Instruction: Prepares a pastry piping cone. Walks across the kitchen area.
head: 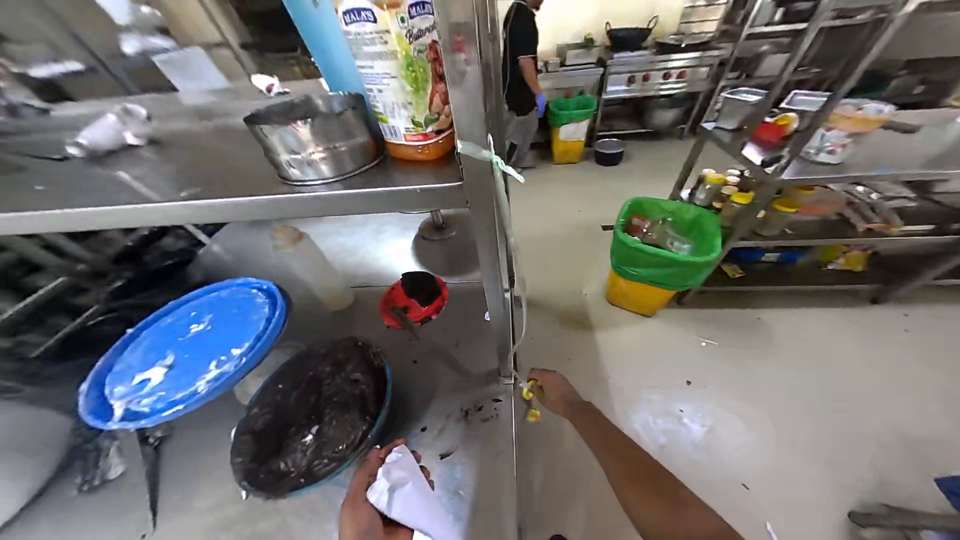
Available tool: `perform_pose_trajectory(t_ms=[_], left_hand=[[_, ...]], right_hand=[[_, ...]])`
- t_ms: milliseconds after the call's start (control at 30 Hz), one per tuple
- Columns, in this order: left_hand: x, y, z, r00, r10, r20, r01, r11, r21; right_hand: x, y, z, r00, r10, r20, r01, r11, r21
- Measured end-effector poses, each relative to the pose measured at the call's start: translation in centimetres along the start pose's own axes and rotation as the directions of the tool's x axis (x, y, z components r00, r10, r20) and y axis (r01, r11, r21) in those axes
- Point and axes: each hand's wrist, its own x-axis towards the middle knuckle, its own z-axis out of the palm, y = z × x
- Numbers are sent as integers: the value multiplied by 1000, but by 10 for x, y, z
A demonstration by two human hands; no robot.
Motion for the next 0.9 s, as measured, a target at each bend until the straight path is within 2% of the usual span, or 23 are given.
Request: perform_pose_trajectory(t_ms=[67, 100, 133, 200, 267, 333, 367, 433, 500, 567, 667, 733, 767, 833, 900], left_hand=[[-4, -4, 0, 1000, -7, 5, 7, 999, 47], [-5, -9, 1, 1000, -5, 16, 3, 996, 92], [-6, -15, 1, 999, -7, 34, 2, 988, 152], [-2, -29, 2, 989, -38, 146, -20, 926, 377], [10, -39, 9, 941, -150, 303, -85, 763, 641], [18, -46, 23, 863, -275, 423, -178, 619, 765], [19, -46, 32, 827, -307, 470, -223, 590, 776], [17, -40, 47, 767, -316, 558, -290, 606, 741], [18, -36, 50, 725, -253, 641, -351, 665, 659], [20, -30, 44, 751, -186, 633, -309, 749, 587], [22, -13, 25, 840, -138, 525, -130, 888, 441], [20, 1, 15, 866, -130, 484, -64, 929, 364], [18, 7, 12, 873, -129, 471, -47, 938, 344], [11, 15, 9, 876, -140, 461, -39, 933, 358], [4, 23, 8, 866, -150, 477, -68, 910, 410]], right_hand=[[-19, 2, -20, 994, 93, -61, -76, 968, 240], [-31, 0, -29, 981, 177, -79, -130, 902, 411], [-44, -7, -36, 964, 254, -73, -167, 799, 577], [-65, -33, -45, 946, 319, -55, -145, 571, 808], [-78, -65, -47, 946, 322, -38, -100, 402, 910], [-86, -96, -42, 945, 327, -1, -91, 267, 959], [-87, -110, -38, 948, 319, 0, -83, 247, 965], [-88, -130, -28, 961, 273, -52, -46, 338, 940], [-88, -142, -22, 972, 210, -105, -19, 516, 856], [-92, -144, -27, 989, 99, -112, 17, 669, 743], [-113, -133, -39, 966, -125, -228, 223, 849, 480], [-125, -127, -32, 884, -288, -369, 388, 891, 234], [-129, -128, -24, 839, -384, -385, 458, 881, 117], [-131, -136, -7, 774, -539, -333, 548, 833, -74], [-126, -146, 2, 739, -608, -290, 588, 792, -161]])
